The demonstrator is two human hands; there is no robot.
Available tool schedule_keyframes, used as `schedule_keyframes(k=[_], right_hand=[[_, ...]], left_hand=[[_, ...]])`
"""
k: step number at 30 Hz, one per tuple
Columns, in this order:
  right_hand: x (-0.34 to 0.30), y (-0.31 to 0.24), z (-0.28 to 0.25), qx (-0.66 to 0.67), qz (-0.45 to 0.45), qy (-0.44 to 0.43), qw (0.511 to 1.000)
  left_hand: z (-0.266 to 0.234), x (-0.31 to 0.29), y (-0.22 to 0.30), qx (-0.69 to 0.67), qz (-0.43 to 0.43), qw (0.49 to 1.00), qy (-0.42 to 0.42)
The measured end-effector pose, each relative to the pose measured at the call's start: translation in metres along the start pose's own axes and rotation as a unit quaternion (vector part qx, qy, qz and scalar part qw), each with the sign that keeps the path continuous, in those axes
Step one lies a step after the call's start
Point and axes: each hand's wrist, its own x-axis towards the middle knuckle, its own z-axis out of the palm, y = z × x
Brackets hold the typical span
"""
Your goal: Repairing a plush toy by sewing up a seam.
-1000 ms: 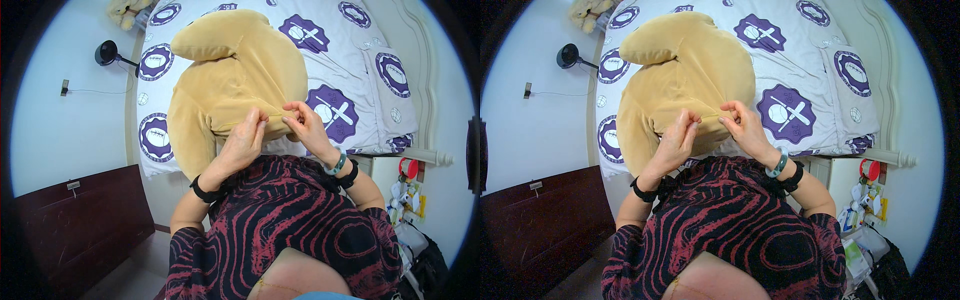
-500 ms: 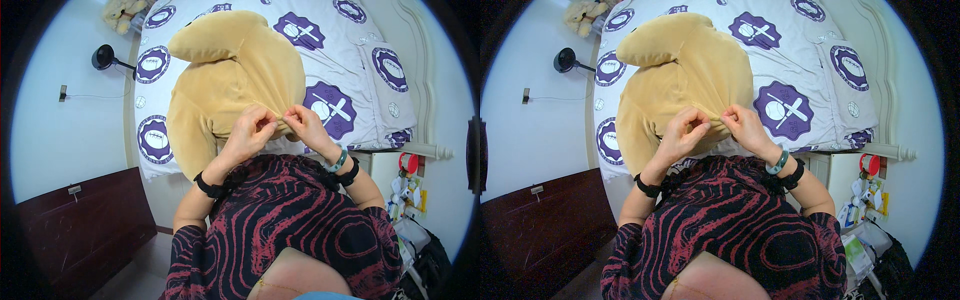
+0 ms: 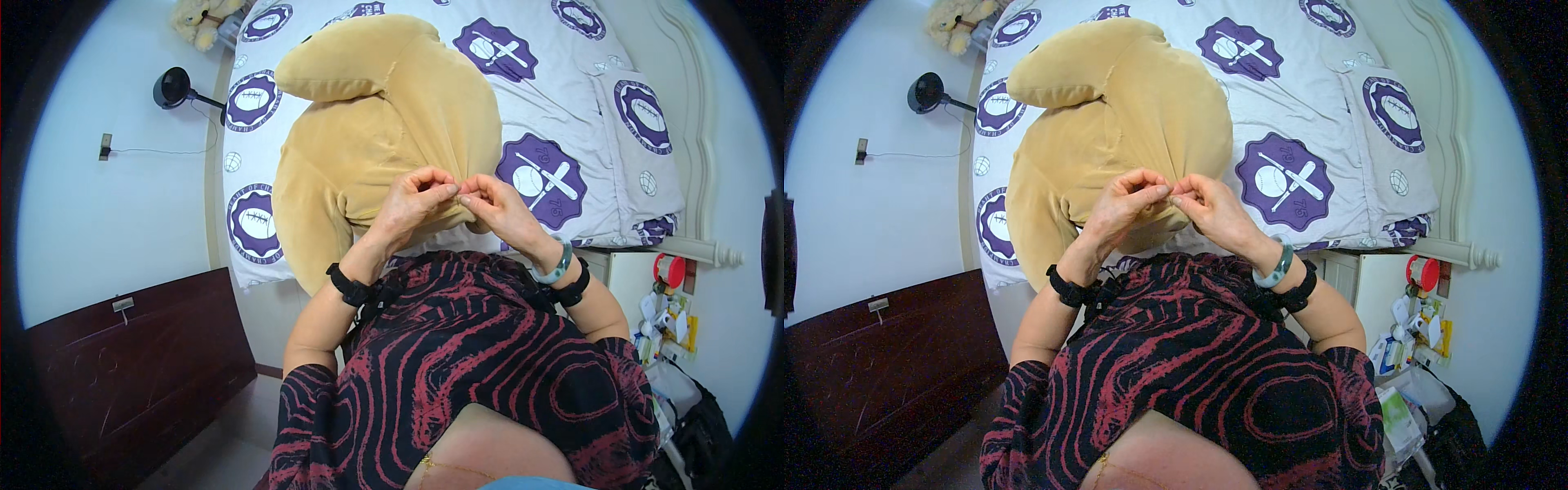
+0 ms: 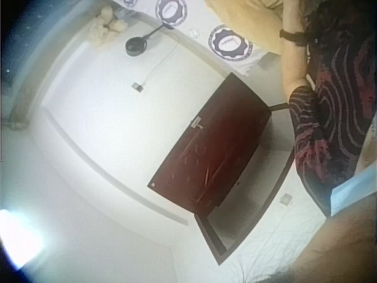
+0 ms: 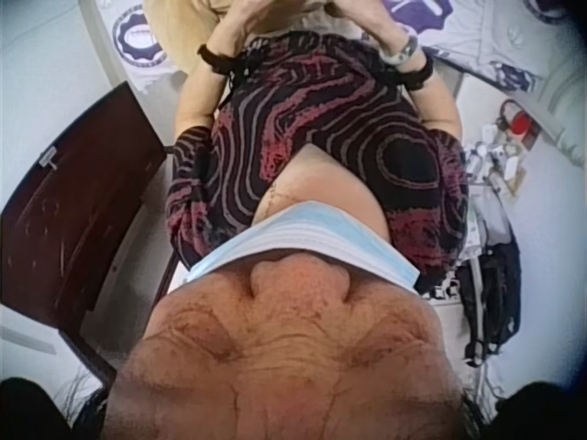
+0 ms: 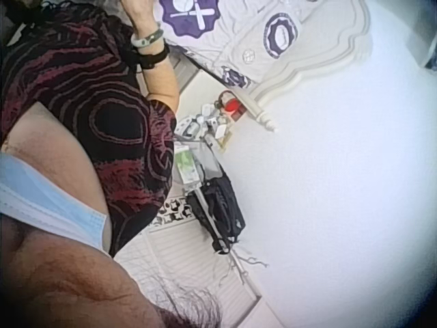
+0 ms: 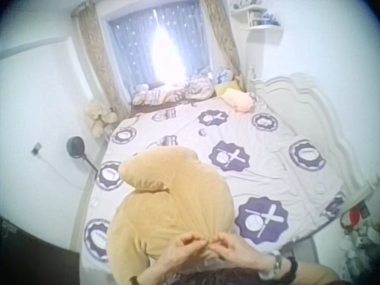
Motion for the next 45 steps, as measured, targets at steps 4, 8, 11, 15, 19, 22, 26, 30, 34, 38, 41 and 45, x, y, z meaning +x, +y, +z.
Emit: schedule_keyframes(k=[4, 8, 11, 15, 19, 22, 26, 30, 34, 38, 41, 45], right_hand=[[0.001, -0.002, 0.0, 0.022, 0.024, -0.009, 0.999], [0.004, 0.01, -0.001, 0.037, -0.001, -0.005, 0.999], [0.006, 0.011, -0.001, 0.055, -0.005, 0.015, 0.998], [0.011, 0.015, -0.003, 0.186, 0.055, -0.027, 0.981], [0.013, 0.015, -0.006, 0.269, 0.075, -0.072, 0.958], [0.015, 0.011, -0.003, 0.228, 0.066, -0.049, 0.97], [0.018, 0.022, -0.005, 0.208, 0.074, -0.06, 0.973], [0.015, 0.013, -0.001, 0.152, 0.071, -0.014, 0.986], [0.007, 0.003, -0.004, 0.05, 0.039, -0.021, 0.998], [0.002, 0.001, 0.001, -0.174, -0.058, 0.057, 0.981], [-0.001, 0.004, 0.004, -0.285, -0.155, 0.14, 0.935], [0.001, 0.003, 0.003, -0.314, -0.134, 0.137, 0.93]], left_hand=[[0.001, 0.002, -0.002, 0.01, 0.015, 1.0, 0.008], [0.001, 0.004, -0.003, 0.005, 0.01, 1.0, 0.008], [-0.003, 0.006, -0.004, 0.004, 0.014, 1.0, 0.01], [0.001, 0.005, 0.002, 0.01, 0.003, 1.0, 0.015], [0.001, 0.006, 0.005, 0.006, 0.001, 1.0, 0.005], [-0.001, 0.009, 0.001, 0.009, 0.013, 1.0, 0.004], [-0.003, 0.01, 0.001, 0.002, 0.01, 1.0, -0.008], [-0.003, 0.01, 0.0, 0.006, 0.013, 1.0, -0.006], [-0.008, 0.01, -0.004, -0.026, 0.05, 0.998, 0.007], [-0.012, 0.008, -0.005, -0.007, 0.066, 0.998, 0.004], [-0.01, 0.007, -0.005, 0.009, 0.071, 0.997, 0.013], [-0.01, 0.007, -0.005, 0.025, 0.054, 0.998, 0.001]])
